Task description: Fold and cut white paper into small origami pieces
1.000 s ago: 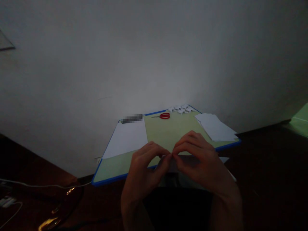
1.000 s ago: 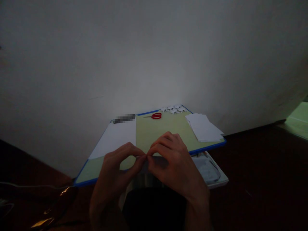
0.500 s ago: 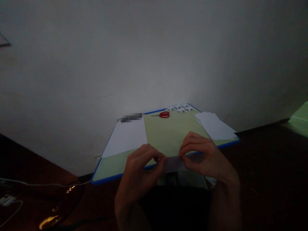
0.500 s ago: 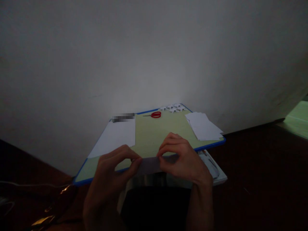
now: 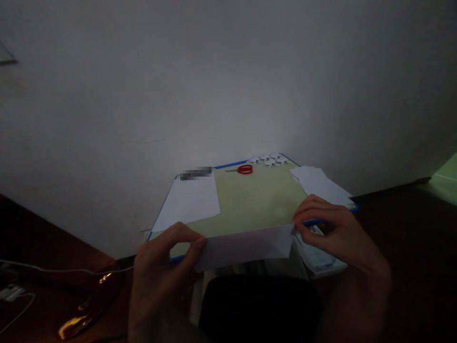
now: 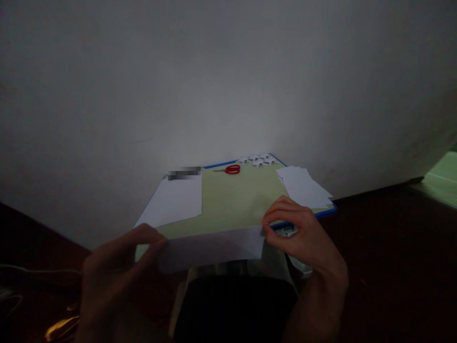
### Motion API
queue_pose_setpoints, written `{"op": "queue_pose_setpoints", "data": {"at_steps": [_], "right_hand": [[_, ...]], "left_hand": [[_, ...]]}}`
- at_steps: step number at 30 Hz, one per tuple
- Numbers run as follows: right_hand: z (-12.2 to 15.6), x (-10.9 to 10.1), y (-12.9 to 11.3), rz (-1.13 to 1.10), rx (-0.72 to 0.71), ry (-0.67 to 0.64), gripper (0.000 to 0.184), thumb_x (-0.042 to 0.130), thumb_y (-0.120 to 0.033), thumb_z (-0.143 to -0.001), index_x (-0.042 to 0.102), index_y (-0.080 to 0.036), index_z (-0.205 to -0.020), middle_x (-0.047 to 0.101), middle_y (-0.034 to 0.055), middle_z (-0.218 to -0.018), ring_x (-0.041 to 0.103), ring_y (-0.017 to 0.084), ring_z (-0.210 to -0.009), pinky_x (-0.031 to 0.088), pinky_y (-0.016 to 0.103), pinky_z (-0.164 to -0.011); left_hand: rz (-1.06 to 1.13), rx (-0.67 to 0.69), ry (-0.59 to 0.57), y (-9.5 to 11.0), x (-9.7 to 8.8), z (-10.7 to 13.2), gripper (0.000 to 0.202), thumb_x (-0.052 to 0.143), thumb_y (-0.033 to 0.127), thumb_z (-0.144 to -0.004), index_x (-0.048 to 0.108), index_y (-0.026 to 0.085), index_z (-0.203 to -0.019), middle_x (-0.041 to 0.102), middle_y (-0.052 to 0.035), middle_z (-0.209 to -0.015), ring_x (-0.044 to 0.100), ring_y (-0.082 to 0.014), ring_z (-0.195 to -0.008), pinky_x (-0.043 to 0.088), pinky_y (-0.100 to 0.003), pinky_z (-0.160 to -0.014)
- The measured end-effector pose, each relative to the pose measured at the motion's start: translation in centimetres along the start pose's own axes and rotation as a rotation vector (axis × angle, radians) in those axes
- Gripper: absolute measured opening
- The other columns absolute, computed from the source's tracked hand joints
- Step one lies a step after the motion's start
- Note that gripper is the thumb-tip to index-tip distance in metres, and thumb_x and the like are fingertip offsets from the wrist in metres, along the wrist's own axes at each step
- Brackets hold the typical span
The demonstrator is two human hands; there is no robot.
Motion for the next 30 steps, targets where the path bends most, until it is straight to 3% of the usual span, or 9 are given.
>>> {"op": "queue_pose_setpoints", "data": {"at_steps": [5,8,12,14,19,22,24,27,30], "right_hand": [[0.5,-1.1,0.8,0.110,0.008,0.185,0.017,0.069,-0.011,-0.089,0.073,-0.027,-0.086,0.073,0.0010,-0.086,0.067,0.020,-0.084,0.053,0.036,-0.077],[0.4,-1.0,1.3,0.115,0.050,0.302,0.011,0.071,-0.019,-0.093,0.076,-0.028,-0.097,0.076,0.0028,-0.098,0.069,0.022,-0.096,0.054,0.041,-0.088],[-0.5,0.9,1.4,-0.064,0.106,0.167,0.049,0.077,-0.033,-0.092,0.064,-0.031,-0.139,0.070,0.0072,-0.139,0.063,0.027,-0.128,0.052,0.048,-0.106],[-1.1,2.0,1.3,-0.151,0.109,0.109,0.060,0.081,-0.035,-0.089,0.059,-0.031,-0.145,0.072,0.0074,-0.138,0.066,0.026,-0.127,0.054,0.048,-0.105],[-1.5,2.3,1.1,-0.215,0.179,0.294,0.012,0.081,-0.029,-0.088,0.078,-0.025,-0.098,0.080,0.0027,-0.091,0.075,0.020,-0.086,0.062,0.034,-0.077],[-0.6,1.0,0.6,-0.244,0.212,0.380,0.025,0.085,-0.027,-0.083,0.078,-0.026,-0.107,0.080,0.0011,-0.088,0.072,0.017,-0.072,0.057,0.028,-0.059],[0.3,-0.1,0.1,-0.189,0.237,0.408,0.028,0.088,-0.029,-0.081,0.080,-0.029,-0.107,0.081,-0.0002,-0.088,0.071,0.015,-0.069,0.054,0.025,-0.054],[1.2,-1.3,-1.1,-0.054,0.186,0.341,0.010,0.087,-0.030,-0.082,0.082,-0.032,-0.091,0.082,-0.0023,-0.087,0.074,0.015,-0.073,0.058,0.023,-0.062],[1.0,-1.4,-2.7,-0.042,0.099,0.208,0.008,0.082,-0.028,-0.089,0.082,-0.033,-0.094,0.083,-0.0020,-0.089,0.077,0.016,-0.078,0.062,0.025,-0.070]], "left_hand": [[0.170,-0.051,0.171,-1.8,-1.3,0.8,0.011,0.077,0.017,-0.083,0.073,0.023,-0.075,0.070,0.0038,-0.069,0.066,-0.0128,-0.061,0.052,-0.020,-0.054],[0.218,-0.072,0.167,-1.5,-1.5,0.9,0.010,0.077,0.015,-0.082,0.075,0.024,-0.077,0.072,0.0032,-0.070,0.068,-0.0138,-0.062,0.053,-0.021,-0.053],[0.209,-0.047,0.076,-0.4,-0.6,0.5,0.012,0.076,0.017,-0.087,0.074,0.024,-0.078,0.072,0.0036,-0.073,0.067,-0.0119,-0.062,0.052,-0.019,-0.054],[0.232,-0.006,0.029,-0.1,0.0,0.3,0.012,0.075,0.017,-0.089,0.075,0.025,-0.080,0.073,0.0037,-0.074,0.068,-0.0123,-0.062,0.052,-0.020,-0.053],[0.289,0.003,-0.113,-0.3,0.5,0.0,0.012,0.071,0.022,-0.093,0.073,0.026,-0.082,0.071,0.0024,-0.073,0.068,-0.0150,-0.064,0.053,-0.023,-0.054],[0.265,-0.021,-0.410,-0.3,0.9,0.2,0.004,0.073,0.026,-0.091,0.075,0.026,-0.088,0.075,0.0000,-0.079,0.072,-0.0181,-0.073,0.057,-0.024,-0.060],[0.242,-0.038,-0.588,-0.2,1.4,0.3,0.010,0.075,0.025,-0.089,0.077,0.027,-0.099,0.080,-0.0015,-0.091,0.075,-0.0198,-0.083,0.059,-0.024,-0.065],[0.218,-0.018,-0.581,0.3,2.7,-0.4,0.016,0.077,0.027,-0.089,0.079,0.029,-0.106,0.081,-0.0015,-0.101,0.076,-0.0203,-0.094,0.060,-0.027,-0.078],[0.255,0.053,-0.498,1.4,4.7,-1.4,0.010,0.075,0.029,-0.094,0.080,0.028,-0.103,0.081,-0.0003,-0.098,0.075,-0.0186,-0.094,0.056,-0.029,-0.088]]}}
Point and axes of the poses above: each hand's wrist, its own z-axis away from the middle knuckle, its own x-axis out of the palm, y = z × x, the point moved 2 cm from there along -z, towards the middle knuckle
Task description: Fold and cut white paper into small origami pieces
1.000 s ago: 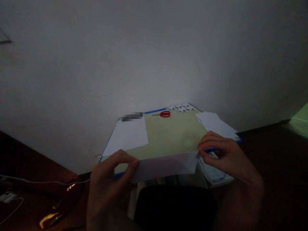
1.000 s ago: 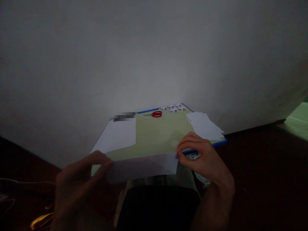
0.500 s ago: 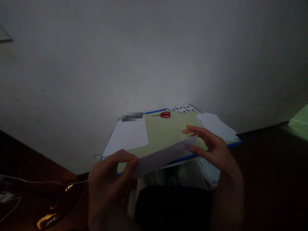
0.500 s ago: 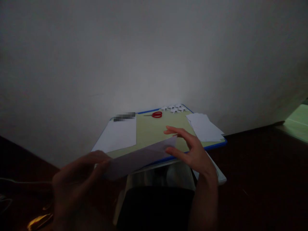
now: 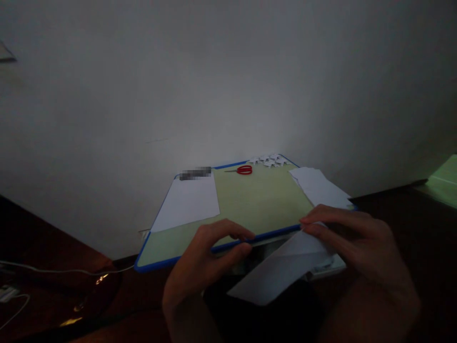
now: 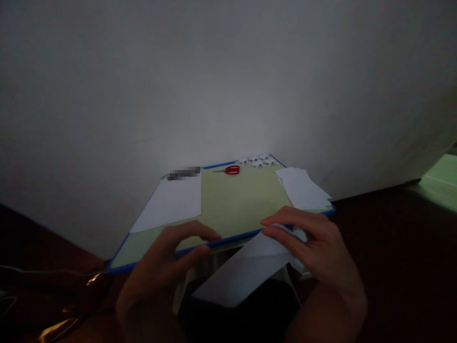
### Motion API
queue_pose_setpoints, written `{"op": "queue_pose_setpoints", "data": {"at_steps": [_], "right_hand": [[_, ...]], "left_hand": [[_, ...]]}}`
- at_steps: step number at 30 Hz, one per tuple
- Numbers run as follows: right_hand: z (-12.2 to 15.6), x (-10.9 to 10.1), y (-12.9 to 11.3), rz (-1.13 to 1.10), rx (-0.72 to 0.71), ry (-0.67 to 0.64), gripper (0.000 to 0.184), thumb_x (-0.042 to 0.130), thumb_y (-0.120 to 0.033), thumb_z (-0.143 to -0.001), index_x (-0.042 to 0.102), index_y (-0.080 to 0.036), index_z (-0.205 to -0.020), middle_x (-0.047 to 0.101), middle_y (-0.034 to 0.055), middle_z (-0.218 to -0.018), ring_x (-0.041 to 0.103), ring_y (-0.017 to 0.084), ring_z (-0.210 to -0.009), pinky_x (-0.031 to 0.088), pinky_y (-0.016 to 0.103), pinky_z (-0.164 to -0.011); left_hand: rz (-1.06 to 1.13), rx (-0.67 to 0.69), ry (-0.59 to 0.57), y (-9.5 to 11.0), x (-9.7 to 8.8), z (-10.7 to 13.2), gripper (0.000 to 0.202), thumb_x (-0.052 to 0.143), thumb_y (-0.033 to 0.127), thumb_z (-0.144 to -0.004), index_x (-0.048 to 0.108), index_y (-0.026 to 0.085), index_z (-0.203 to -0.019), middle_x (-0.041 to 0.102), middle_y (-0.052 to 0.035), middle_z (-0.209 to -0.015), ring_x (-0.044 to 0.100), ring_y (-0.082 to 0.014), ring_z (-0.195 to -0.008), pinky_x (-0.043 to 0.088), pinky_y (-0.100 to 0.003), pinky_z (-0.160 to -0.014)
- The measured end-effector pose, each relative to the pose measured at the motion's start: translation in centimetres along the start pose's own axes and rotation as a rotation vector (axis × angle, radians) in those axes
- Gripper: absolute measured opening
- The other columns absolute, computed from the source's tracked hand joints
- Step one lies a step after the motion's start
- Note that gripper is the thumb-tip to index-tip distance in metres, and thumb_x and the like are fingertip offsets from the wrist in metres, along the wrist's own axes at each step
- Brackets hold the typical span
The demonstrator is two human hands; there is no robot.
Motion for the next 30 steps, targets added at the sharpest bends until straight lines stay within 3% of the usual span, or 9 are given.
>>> {"op": "queue_pose_setpoints", "data": {"at_steps": [3,6,11,17,21,25,30], "right_hand": [[-0.6,1.1,-1.2,-0.030,-0.023,-0.160,0.006,0.077,-0.027,-0.093,0.082,-0.031,-0.094,0.081,-0.0004,-0.087,0.077,0.017,-0.077,0.062,0.026,-0.067],[-1.1,2.2,-1.7,-0.044,-0.052,-0.210,0.009,0.074,-0.028,-0.096,0.083,-0.030,-0.096,0.080,0.0008,-0.085,0.076,0.017,-0.076,0.061,0.027,-0.066],[-1.4,2.9,-1.5,-0.023,-0.083,-0.180,0.015,0.072,-0.025,-0.097,0.083,-0.032,-0.104,0.080,0.0013,-0.086,0.076,0.018,-0.076,0.062,0.029,-0.066],[-1.7,2.4,-1.9,-0.016,-0.156,-0.174,0.018,0.068,-0.021,-0.099,0.083,-0.030,-0.101,0.082,0.0024,-0.091,0.078,0.018,-0.080,0.064,0.027,-0.069],[-1.5,2.1,-2.3,0.011,-0.176,-0.171,0.021,0.065,-0.021,-0.101,0.084,-0.030,-0.101,0.082,0.0023,-0.089,0.079,0.018,-0.077,0.065,0.026,-0.066],[-1.0,1.6,-2.4,0.014,-0.188,-0.112,0.018,0.069,-0.020,-0.099,0.083,-0.031,-0.100,0.083,0.0014,-0.091,0.080,0.018,-0.076,0.066,0.025,-0.064],[-0.7,0.7,-2.4,0.003,-0.182,-0.026,0.017,0.069,-0.023,-0.099,0.083,-0.033,-0.098,0.083,-0.0019,-0.089,0.080,0.015,-0.075,0.066,0.021,-0.064]], "left_hand": [[0.050,0.056,-0.047,0.7,2.0,-1.8,0.007,0.074,0.022,-0.094,0.079,0.023,-0.098,0.080,-0.0003,-0.093,0.073,-0.0158,-0.087,0.054,-0.027,-0.085],[0.054,0.101,-0.023,1.4,3.4,-2.8,0.008,0.073,0.014,-0.090,0.077,0.021,-0.093,0.077,-0.0001,-0.087,0.071,-0.0146,-0.081,0.053,-0.026,-0.079],[0.012,0.092,0.097,1.5,4.3,-3.5,0.013,0.069,0.006,-0.083,0.071,0.019,-0.084,0.072,0.0015,-0.079,0.065,-0.0136,-0.074,0.051,-0.026,-0.074],[0.005,0.084,0.115,1.3,4.4,-3.7,0.012,0.067,0.006,-0.082,0.069,0.018,-0.081,0.067,0.0023,-0.076,0.062,-0.0132,-0.074,0.047,-0.026,-0.072],[0.024,0.093,0.070,1.4,4.4,-3.6,0.011,0.065,0.008,-0.083,0.067,0.019,-0.082,0.066,0.0026,-0.075,0.059,-0.0130,-0.072,0.046,-0.026,-0.070],[0.013,0.091,-0.032,1.3,4.4,-3.3,0.012,0.062,0.009,-0.085,0.064,0.020,-0.079,0.063,0.0029,-0.072,0.057,-0.0129,-0.068,0.045,-0.026,-0.068],[-0.006,0.113,-0.077,1.0,4.3,-3.0,0.015,0.060,0.006,-0.082,0.063,0.020,-0.078,0.062,0.0025,-0.074,0.058,-0.0128,-0.071,0.043,-0.026,-0.068]]}}
Point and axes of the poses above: each hand's wrist, its own z-axis away from the middle knuckle, its own x-axis out of the palm, y = z × x, the point moved 2 cm from there along -z, towards the middle knuckle
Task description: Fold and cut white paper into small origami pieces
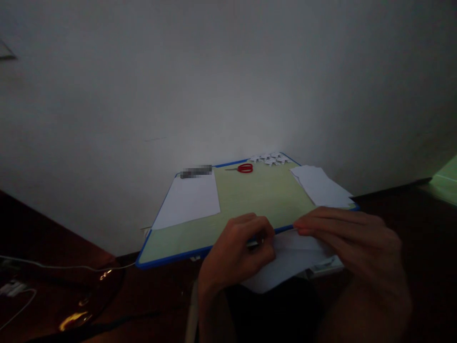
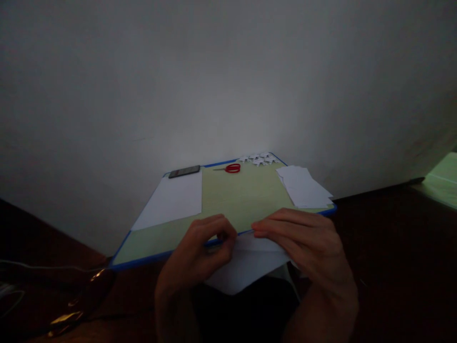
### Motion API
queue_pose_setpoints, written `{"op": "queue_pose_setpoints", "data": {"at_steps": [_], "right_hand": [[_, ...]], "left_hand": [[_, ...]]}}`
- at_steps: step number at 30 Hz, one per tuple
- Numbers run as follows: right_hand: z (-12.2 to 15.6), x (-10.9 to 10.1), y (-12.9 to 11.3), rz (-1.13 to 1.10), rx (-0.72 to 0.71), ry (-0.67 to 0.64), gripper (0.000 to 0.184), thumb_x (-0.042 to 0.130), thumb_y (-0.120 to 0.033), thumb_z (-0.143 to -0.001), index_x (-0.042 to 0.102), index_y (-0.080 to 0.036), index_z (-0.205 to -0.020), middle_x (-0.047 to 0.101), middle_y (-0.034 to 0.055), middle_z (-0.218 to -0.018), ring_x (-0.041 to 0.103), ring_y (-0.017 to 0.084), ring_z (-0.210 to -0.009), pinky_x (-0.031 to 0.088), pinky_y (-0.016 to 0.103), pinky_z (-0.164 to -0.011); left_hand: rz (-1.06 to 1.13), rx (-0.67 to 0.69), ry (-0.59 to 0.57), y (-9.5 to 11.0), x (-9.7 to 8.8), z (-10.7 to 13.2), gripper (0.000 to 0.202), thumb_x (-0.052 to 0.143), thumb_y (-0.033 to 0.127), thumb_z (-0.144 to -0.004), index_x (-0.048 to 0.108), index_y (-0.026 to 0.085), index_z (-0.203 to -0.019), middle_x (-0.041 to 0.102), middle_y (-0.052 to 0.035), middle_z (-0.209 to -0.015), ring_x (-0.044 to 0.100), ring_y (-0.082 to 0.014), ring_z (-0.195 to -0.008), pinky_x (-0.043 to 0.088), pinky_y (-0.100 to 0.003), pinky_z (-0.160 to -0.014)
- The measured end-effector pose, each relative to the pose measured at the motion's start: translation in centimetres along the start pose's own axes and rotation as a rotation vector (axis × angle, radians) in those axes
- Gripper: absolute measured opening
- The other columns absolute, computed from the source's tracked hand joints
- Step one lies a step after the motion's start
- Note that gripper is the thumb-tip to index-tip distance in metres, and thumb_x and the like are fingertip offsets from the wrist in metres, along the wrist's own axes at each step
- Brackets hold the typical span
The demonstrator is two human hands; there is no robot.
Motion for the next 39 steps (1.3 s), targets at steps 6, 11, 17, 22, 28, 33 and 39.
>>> {"op": "queue_pose_setpoints", "data": {"at_steps": [6,11,17,22,28,33,39], "right_hand": [[1.0,-1.3,0.8,0.036,0.010,0.199,0.019,0.075,-0.021,-0.094,0.084,-0.038,-0.096,0.084,-0.0031,-0.087,0.079,0.020,-0.074,0.065,0.032,-0.059],[1.0,-1.2,0.8,0.032,-0.033,0.279,0.023,0.077,-0.021,-0.092,0.085,-0.043,-0.097,0.083,-0.0059,-0.081,0.077,0.019,-0.068,0.062,0.034,-0.056],[1.1,-1.6,1.5,0.035,-0.045,0.391,0.040,0.074,-0.004,-0.084,0.086,-0.041,-0.094,0.083,-0.0060,-0.080,0.077,0.017,-0.064,0.061,0.031,-0.056],[2.2,-2.6,2.9,0.099,-0.048,0.587,0.033,0.083,-0.011,-0.074,0.086,-0.041,-0.088,0.082,-0.0066,-0.075,0.074,0.017,-0.058,0.058,0.032,-0.054],[3.0,-2.6,4.7,0.157,0.243,0.903,0.017,0.087,-0.020,-0.071,0.086,-0.035,-0.079,0.080,-0.0022,-0.071,0.069,0.019,-0.059,0.051,0.036,-0.060],[2.7,-2.0,6.1,0.156,0.347,0.970,0.009,0.090,-0.025,-0.066,0.086,-0.030,-0.072,0.079,0.0002,-0.068,0.068,0.020,-0.060,0.049,0.036,-0.063],[1.5,-0.4,5.8,0.166,0.371,0.783,0.007,0.088,-0.033,-0.071,0.085,-0.027,-0.073,0.081,0.0015,-0.073,0.074,0.022,-0.068,0.055,0.036,-0.066]], "left_hand": [[-0.024,-0.045,0.018,-0.4,-0.9,0.9,0.016,0.060,0.004,-0.078,0.059,0.019,-0.073,0.060,0.0038,-0.073,0.057,-0.0117,-0.070,0.042,-0.026,-0.069],[-0.014,-0.022,-0.009,-0.4,-1.2,1.3,0.018,0.059,0.002,-0.078,0.061,0.019,-0.074,0.062,0.0031,-0.075,0.059,-0.0120,-0.072,0.043,-0.025,-0.069],[-0.043,-0.050,0.043,-1.0,-1.8,1.9,0.017,0.060,0.002,-0.076,0.061,0.019,-0.074,0.063,0.0033,-0.075,0.059,-0.0116,-0.073,0.042,-0.025,-0.069],[-0.076,-0.080,0.132,-1.7,-3.1,3.0,0.017,0.061,0.004,-0.080,0.062,0.019,-0.072,0.064,0.0042,-0.075,0.059,-0.0099,-0.071,0.041,-0.022,-0.067],[-0.180,-0.209,0.284,-3.4,-5.6,4.6,0.015,0.061,0.007,-0.078,0.065,0.020,-0.072,0.066,0.0048,-0.068,0.061,-0.0119,-0.067,0.045,-0.024,-0.068],[-0.229,-0.323,0.566,-4.6,-7.0,5.1,0.017,0.064,0.025,-0.091,0.070,0.021,-0.076,0.073,0.0013,-0.074,0.067,-0.0159,-0.072,0.049,-0.028,-0.072],[-0.006,-0.135,0.432,-3.3,-5.1,3.8,0.012,0.070,0.030,-0.097,0.076,0.025,-0.106,0.080,-0.0003,-0.100,0.072,-0.0169,-0.093,0.053,-0.029,-0.086]]}}
Point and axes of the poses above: each hand's wrist, its own z-axis away from the middle knuckle, its own x-axis out of the palm, y = z × x, the point moved 2 cm from there along -z, towards the middle knuckle
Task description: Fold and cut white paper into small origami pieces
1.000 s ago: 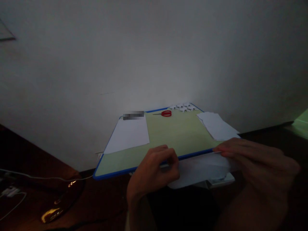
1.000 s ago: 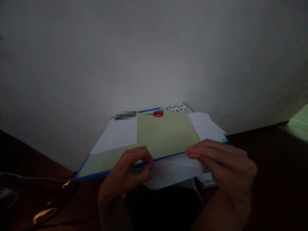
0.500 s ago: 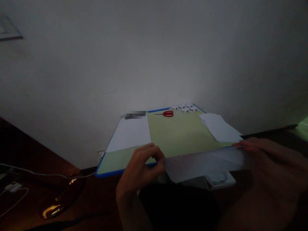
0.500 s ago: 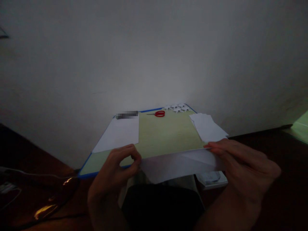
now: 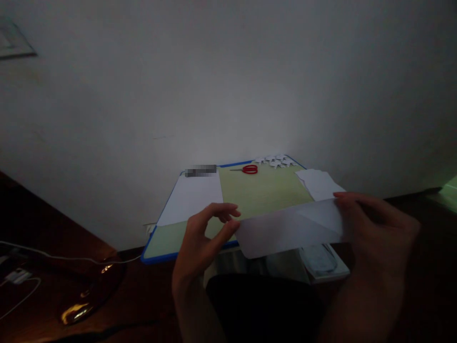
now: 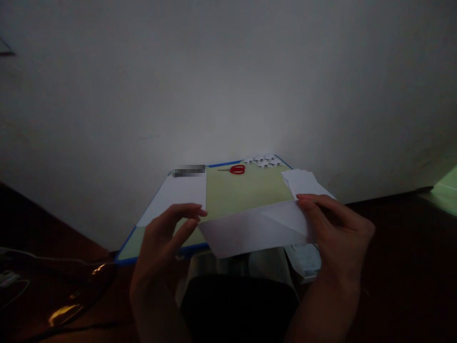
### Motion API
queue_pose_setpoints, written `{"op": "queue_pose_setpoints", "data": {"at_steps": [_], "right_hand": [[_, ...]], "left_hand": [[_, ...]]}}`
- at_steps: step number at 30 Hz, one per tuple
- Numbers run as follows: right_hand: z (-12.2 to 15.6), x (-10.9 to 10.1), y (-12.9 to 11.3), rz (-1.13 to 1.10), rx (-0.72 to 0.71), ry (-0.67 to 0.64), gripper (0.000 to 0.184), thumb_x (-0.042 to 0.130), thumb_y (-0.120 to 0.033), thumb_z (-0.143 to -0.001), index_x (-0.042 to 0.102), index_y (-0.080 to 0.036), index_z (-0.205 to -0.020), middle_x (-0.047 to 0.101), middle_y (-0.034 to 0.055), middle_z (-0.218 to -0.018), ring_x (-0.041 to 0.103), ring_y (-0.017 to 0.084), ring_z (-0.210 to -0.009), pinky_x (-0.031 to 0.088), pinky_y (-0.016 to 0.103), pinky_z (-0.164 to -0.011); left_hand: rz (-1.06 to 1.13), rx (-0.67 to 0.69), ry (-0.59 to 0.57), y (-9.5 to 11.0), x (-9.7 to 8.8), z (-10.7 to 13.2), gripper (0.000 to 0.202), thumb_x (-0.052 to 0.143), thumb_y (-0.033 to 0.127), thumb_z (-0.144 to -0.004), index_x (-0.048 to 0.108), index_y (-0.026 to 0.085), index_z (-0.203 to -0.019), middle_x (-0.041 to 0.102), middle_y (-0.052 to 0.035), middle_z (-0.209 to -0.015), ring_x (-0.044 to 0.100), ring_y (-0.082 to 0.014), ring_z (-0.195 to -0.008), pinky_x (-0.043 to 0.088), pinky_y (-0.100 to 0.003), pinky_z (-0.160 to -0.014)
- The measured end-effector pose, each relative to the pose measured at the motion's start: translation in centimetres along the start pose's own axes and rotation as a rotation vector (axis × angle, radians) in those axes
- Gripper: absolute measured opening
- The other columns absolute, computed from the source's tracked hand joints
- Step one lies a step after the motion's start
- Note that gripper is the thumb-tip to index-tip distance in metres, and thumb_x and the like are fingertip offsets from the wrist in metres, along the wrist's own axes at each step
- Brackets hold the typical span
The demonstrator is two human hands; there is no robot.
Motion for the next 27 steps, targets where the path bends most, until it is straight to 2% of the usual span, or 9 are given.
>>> {"op": "queue_pose_setpoints", "data": {"at_steps": [3,5,9,12,15,20,23,27], "right_hand": [[0.1,0.4,0.0,-0.017,0.063,-0.015,0.009,0.089,-0.035,-0.071,0.084,-0.027,-0.074,0.082,0.0024,-0.076,0.075,0.023,-0.073,0.057,0.037,-0.070],[0.1,0.5,0.2,-0.021,0.100,-0.039,0.012,0.089,-0.036,-0.071,0.084,-0.026,-0.074,0.082,0.0031,-0.077,0.075,0.024,-0.074,0.059,0.038,-0.071],[-0.1,0.9,0.7,-0.016,0.113,-0.188,0.011,0.088,-0.037,-0.073,0.083,-0.027,-0.076,0.081,0.0010,-0.079,0.076,0.021,-0.075,0.061,0.035,-0.073],[-0.3,1.2,1.0,-0.014,0.087,-0.252,0.008,0.085,-0.036,-0.078,0.084,-0.029,-0.078,0.081,-0.0013,-0.080,0.075,0.019,-0.075,0.061,0.031,-0.072],[-0.2,1.4,1.0,-0.024,0.088,-0.262,0.006,0.084,-0.036,-0.080,0.084,-0.030,-0.081,0.082,-0.0021,-0.081,0.075,0.018,-0.076,0.061,0.030,-0.072],[0.1,1.5,0.9,-0.063,0.116,-0.254,0.009,0.090,-0.035,-0.075,0.084,-0.030,-0.079,0.081,-0.0019,-0.079,0.075,0.019,-0.074,0.061,0.034,-0.073],[0.2,1.7,0.9,-0.078,0.133,-0.231,0.012,0.092,-0.035,-0.073,0.083,-0.029,-0.078,0.081,-0.0013,-0.078,0.074,0.020,-0.074,0.061,0.036,-0.074],[0.2,2.5,1.0,-0.074,0.146,-0.241,0.014,0.088,-0.038,-0.076,0.082,-0.026,-0.080,0.080,-0.0003,-0.080,0.073,0.020,-0.076,0.060,0.035,-0.072]], "left_hand": [[0.027,0.043,-0.047,0.2,0.6,0.0,0.003,0.078,0.026,-0.093,0.076,0.025,-0.095,0.077,0.0028,-0.087,0.071,-0.0142,-0.082,0.053,-0.025,-0.079],[0.001,0.038,-0.035,0.0,0.7,-0.1,0.008,0.078,0.024,-0.092,0.075,0.024,-0.085,0.075,0.0041,-0.079,0.069,-0.0130,-0.075,0.052,-0.024,-0.075],[-0.049,-0.006,0.012,-0.3,0.3,-0.4,0.010,0.075,0.023,-0.093,0.076,0.024,-0.083,0.077,0.0039,-0.080,0.070,-0.0136,-0.075,0.052,-0.024,-0.074],[-0.047,-0.030,0.017,-0.6,0.2,-0.5,0.010,0.073,0.025,-0.094,0.078,0.025,-0.085,0.079,0.0033,-0.082,0.071,-0.0143,-0.077,0.053,-0.024,-0.073],[-0.010,-0.051,0.083,-1.0,0.0,-0.6,0.010,0.076,0.026,-0.091,0.078,0.024,-0.082,0.077,0.0030,-0.079,0.071,-0.0146,-0.075,0.052,-0.024,-0.071],[0.074,-0.063,0.221,-2.3,-0.3,-0.5,0.012,0.085,0.025,-0.083,0.076,0.023,-0.076,0.075,0.0025,-0.074,0.069,-0.0143,-0.072,0.051,-0.025,-0.069],[0.139,-0.057,0.259,-2.9,-0.4,-0.6,0.012,0.085,0.027,-0.082,0.076,0.022,-0.076,0.075,0.0015,-0.075,0.069,-0.0148,-0.072,0.052,-0.025,-0.068],[0.098,-0.108,0.251,-2.8,-0.3,-0.9,0.011,0.081,0.028,-0.085,0.077,0.021,-0.077,0.076,0.0007,-0.074,0.070,-0.0155,-0.072,0.054,-0.025,-0.068]]}}
Point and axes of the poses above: each hand's wrist, its own z-axis away from the middle knuckle, its own x-axis out of the palm, y = z × x, the point moved 2 cm from there along -z, towards the middle knuckle
